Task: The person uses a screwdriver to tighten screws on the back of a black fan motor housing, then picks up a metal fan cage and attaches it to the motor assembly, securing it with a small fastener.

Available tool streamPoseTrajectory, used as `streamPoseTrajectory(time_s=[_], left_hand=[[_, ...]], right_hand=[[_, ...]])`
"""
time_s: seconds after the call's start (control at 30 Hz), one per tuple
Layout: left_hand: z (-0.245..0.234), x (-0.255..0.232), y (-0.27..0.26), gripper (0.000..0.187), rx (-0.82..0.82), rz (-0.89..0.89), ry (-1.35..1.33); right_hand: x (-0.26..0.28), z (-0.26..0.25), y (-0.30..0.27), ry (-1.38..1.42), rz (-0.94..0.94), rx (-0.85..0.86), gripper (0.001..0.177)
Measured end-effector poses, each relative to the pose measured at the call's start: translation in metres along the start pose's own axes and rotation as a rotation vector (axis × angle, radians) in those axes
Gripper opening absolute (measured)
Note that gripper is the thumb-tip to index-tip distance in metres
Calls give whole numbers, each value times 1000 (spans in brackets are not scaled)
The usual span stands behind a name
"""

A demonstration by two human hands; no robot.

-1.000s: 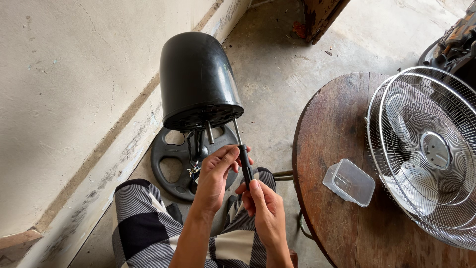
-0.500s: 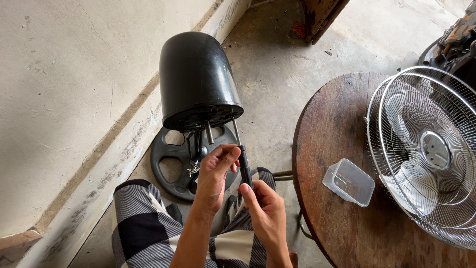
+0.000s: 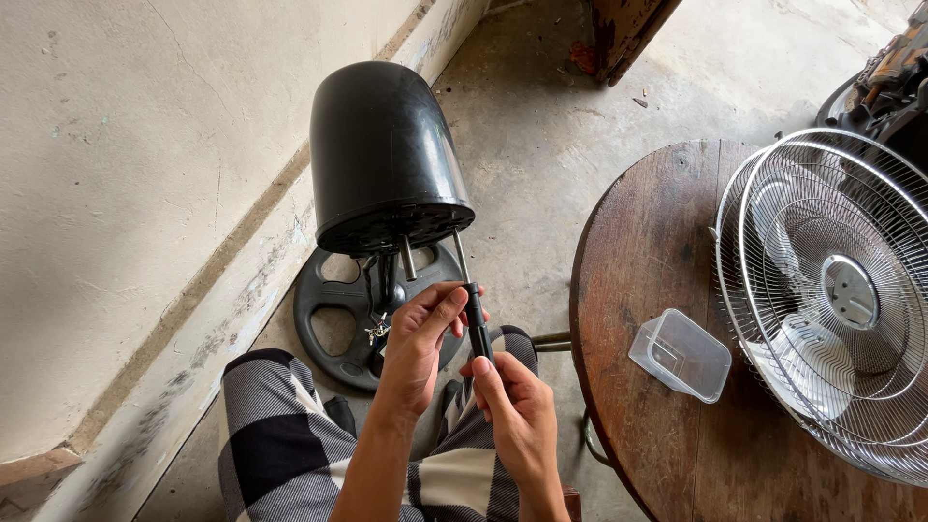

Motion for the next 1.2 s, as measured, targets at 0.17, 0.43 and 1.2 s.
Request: streamPoseTrajectory(time_s=[0.17, 0.43, 1.2], left_hand=[[-1, 1, 0, 25, -1, -2, -10], [-1, 2, 1, 24, -4, 5, -12], [1, -1, -9, 26, 33, 63, 106]], right_hand=[[1, 0, 0, -4, -4, 2, 32], [1, 0, 0, 1, -1, -1, 31], [1, -11, -3, -42, -19, 16, 25]])
Point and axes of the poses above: each hand's wrist, its own y-axis towards the middle knuckle, its own z-axis out of the palm, x = y × z, the point moved 2 cm from there along y, towards the middle knuckle, and after that the axes turned 5 degrees about -x, right-handed, at the moved point
